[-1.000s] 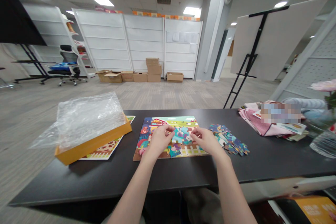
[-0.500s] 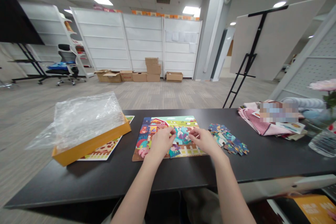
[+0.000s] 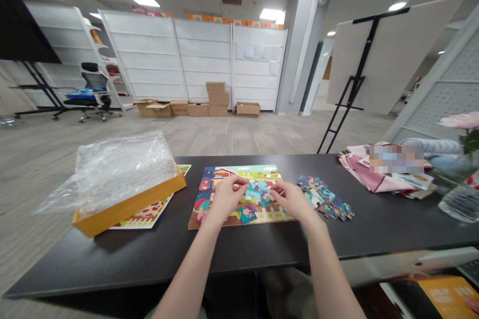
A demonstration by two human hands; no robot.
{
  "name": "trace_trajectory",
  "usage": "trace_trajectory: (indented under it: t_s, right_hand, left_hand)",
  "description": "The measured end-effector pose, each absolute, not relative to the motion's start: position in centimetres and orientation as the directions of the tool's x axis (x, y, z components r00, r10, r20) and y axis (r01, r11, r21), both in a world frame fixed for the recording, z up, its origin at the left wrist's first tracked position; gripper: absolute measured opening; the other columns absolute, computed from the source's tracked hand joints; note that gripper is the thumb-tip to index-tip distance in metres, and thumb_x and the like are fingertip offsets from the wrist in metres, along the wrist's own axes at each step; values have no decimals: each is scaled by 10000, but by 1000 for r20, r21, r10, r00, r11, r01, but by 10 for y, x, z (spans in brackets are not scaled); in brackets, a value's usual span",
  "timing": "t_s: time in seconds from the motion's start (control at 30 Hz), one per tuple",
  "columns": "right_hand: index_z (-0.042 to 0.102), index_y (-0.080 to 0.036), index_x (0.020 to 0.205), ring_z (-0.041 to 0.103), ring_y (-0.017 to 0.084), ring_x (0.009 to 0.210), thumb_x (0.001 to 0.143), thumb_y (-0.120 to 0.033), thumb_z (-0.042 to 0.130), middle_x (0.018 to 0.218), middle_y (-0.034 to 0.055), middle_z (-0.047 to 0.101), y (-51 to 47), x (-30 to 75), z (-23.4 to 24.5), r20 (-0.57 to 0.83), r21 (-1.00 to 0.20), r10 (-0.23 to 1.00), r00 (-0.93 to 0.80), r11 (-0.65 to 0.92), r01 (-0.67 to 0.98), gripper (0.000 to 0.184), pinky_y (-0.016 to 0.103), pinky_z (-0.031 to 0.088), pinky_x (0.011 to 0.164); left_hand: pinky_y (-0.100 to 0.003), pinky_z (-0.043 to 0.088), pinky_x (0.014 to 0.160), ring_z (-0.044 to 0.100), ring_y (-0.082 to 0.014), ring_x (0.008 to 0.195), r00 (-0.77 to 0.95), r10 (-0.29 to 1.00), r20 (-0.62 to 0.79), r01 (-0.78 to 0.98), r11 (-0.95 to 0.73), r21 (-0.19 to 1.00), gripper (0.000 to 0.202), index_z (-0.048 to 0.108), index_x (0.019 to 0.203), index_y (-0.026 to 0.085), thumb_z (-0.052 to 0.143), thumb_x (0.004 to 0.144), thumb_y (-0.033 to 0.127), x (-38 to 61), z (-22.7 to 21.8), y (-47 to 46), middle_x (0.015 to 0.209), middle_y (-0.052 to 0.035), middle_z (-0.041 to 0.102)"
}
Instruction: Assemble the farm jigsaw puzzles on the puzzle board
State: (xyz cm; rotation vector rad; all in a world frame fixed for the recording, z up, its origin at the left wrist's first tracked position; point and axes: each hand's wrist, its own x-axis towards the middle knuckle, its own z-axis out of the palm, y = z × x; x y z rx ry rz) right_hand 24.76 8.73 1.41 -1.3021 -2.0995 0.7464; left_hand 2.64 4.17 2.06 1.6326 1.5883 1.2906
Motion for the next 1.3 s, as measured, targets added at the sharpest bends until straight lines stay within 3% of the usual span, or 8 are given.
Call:
trace_trajectory:
  t_s: [0.17, 0.33, 0.4, 0.5, 0.63, 0.83, 1.1, 1.3]
  right_hand:
    - [698, -182, 975, 660, 168, 690, 881, -460, 569, 824, 43, 730, 78, 237, 26, 176, -861, 898, -402, 339, 380, 321, 253, 519, 595]
    - [628, -189, 1020, 610, 146, 577, 761, -416, 659, 750, 4, 691, 80, 235, 25, 137, -949, 932, -336, 221, 224, 345, 249, 502, 508]
    - [618, -192, 996, 612, 153, 559, 760, -421, 628, 734, 8, 694, 86, 243, 21, 144, -946, 961, -237, 204, 251, 329, 246, 477, 478]
    - [627, -183, 940, 628, 173, 565, 775, -400, 574, 687, 31, 704, 95, 259, 15, 186, -883, 975, -121, 220, 415, 278, 248, 433, 481]
    - [657, -164, 928, 662, 198, 612, 777, -352, 551, 709, 65, 737, 102, 273, 9, 180, -789, 981, -72, 188, 585, 263, 271, 438, 545]
    - [670, -167, 926, 702, 211, 696, 793, -323, 566, 775, 74, 766, 99, 272, 12, 161, -736, 984, -81, 174, 655, 230, 279, 466, 627]
    - [674, -171, 981, 689, 194, 631, 824, -299, 575, 724, 52, 750, 99, 270, 7, 77, -738, 986, -149, 157, 657, 225, 254, 462, 577]
    - [706, -176, 951, 710, 209, 733, 807, -292, 642, 777, 65, 755, 96, 262, 8, 109, -622, 983, -147, 183, 762, 195, 262, 465, 658]
  left_hand:
    - [-276, 562, 692, 718, -182, 720, -157, 938, 310, 369, -236, 899, 127, 699, 841, 173, 662, 809, 291, 39, 26, 39, 848, -47, 749]
    - [-277, 565, 706, 726, -169, 739, -97, 934, 343, 405, -278, 871, 123, 677, 951, 181, 602, 875, 244, 50, 23, 38, 944, -45, 747]
    - [-317, 565, 817, 723, -187, 856, -40, 921, 387, 541, -305, 784, 162, 666, 1026, 182, 572, 895, 200, 50, 18, 38, 1029, -61, 735]
    - [-397, 508, 977, 662, -246, 1069, 150, 905, 399, 752, -366, 548, 193, 670, 1073, 182, 611, 893, 217, 51, 13, 36, 1125, -89, 706]
    - [-442, 466, 1021, 613, -282, 1130, 282, 901, 330, 848, -395, 354, 265, 692, 1103, 201, 689, 870, 329, 56, 13, 30, 1157, -85, 702]
    - [-453, 470, 1012, 611, -288, 1140, 274, 920, 281, 887, -355, 294, 311, 711, 1152, 215, 659, 898, 386, 61, 17, 29, 1220, -94, 700]
    - [-425, 480, 1012, 640, -278, 1116, 263, 920, 292, 898, -344, 275, 294, 736, 1127, 202, 641, 912, 378, 56, 19, 28, 1197, -94, 719]
    - [-411, 479, 1010, 636, -273, 1113, 246, 918, 312, 904, -333, 269, 319, 734, 1127, 207, 644, 908, 420, 50, 16, 27, 1174, -88, 725]
